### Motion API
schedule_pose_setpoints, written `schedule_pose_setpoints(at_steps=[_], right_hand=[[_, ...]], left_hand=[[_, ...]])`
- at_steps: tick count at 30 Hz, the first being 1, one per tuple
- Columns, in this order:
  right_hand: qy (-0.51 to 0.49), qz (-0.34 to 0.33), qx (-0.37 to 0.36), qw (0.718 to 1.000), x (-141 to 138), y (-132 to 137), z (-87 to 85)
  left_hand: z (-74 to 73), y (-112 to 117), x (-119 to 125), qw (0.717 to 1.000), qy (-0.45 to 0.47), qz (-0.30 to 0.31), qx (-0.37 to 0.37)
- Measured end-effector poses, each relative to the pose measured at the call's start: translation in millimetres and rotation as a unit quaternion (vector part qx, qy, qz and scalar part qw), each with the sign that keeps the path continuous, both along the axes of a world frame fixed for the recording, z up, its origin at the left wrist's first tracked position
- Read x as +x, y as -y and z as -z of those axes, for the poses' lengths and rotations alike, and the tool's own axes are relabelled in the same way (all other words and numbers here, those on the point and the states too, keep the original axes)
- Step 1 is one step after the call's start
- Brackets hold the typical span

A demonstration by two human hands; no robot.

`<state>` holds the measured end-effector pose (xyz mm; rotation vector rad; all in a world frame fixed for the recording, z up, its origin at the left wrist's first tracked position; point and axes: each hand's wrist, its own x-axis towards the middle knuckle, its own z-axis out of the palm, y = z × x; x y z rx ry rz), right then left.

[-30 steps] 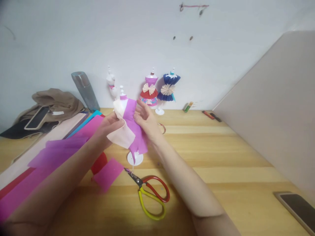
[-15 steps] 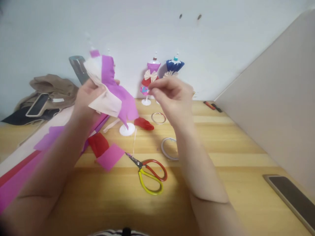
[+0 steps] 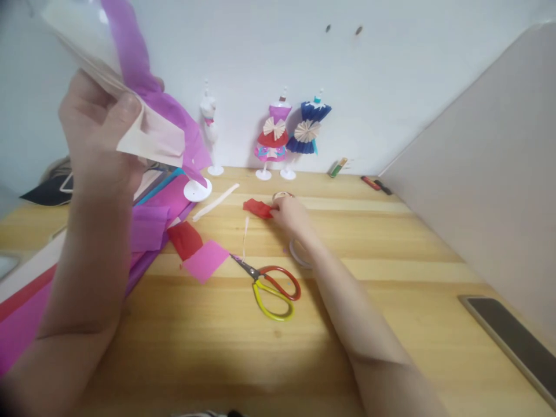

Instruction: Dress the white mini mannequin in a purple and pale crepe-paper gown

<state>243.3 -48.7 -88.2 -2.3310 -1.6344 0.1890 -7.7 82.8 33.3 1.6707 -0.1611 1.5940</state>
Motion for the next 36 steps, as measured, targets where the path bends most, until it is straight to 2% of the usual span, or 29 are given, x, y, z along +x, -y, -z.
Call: schedule_pose_setpoints(at_steps=[2,3,5,7,9,17,22,25,27,30,33,36], right_hand=[[-0.070,-0.017,0.030,0.997,3.5,-1.5,-1.1],[-0.144,-0.030,0.063,0.987,4.6,-1.6,-3.2],[-0.320,-0.057,0.132,0.937,5.2,-1.5,-6.1],[-0.440,-0.068,0.177,0.878,4.4,-2.8,-4.8],[-0.461,-0.060,0.194,0.864,4.1,-5.7,0.5],[-0.452,-0.021,0.268,0.850,12.1,-10.4,14.0],[-0.385,0.032,0.288,0.876,15.0,-14.1,22.5],[-0.330,0.034,0.288,0.898,14.9,-11.9,23.8],[-0.283,-0.003,0.266,0.921,10.9,-9.1,19.7],[-0.182,-0.116,0.221,0.951,-4.0,-15.2,10.1],[-0.107,-0.214,0.193,0.951,-27.4,-44.8,5.9],[-0.054,-0.261,0.213,0.940,-50.3,-85.4,11.9]], left_hand=[[-3.5,2.6,-4.0,1.000,0.003,0.002,0.001],[-5.4,3.6,-5.6,1.000,0.006,0.004,-0.002],[-9.2,5.2,-8.2,1.000,0.012,0.005,-0.015],[-12.3,6.8,-10.4,0.999,0.010,0.006,-0.030],[-14.1,8.7,-12.3,0.999,0.010,0.005,-0.037],[-17.9,12.5,-15.4,0.998,0.029,-0.009,-0.050],[-18.0,10.4,-12.8,0.997,0.021,-0.026,-0.064],[-17.4,12.3,-12.2,0.998,0.002,-0.034,-0.056],[-17.9,14.5,-13.1,0.996,-0.007,-0.047,-0.070],[-19.8,17.9,-15.3,0.995,0.001,-0.058,-0.078],[-21.4,20.1,-16.2,0.997,0.011,-0.045,-0.060],[-20.7,20.5,-15.9,0.998,0.004,-0.022,-0.051]])
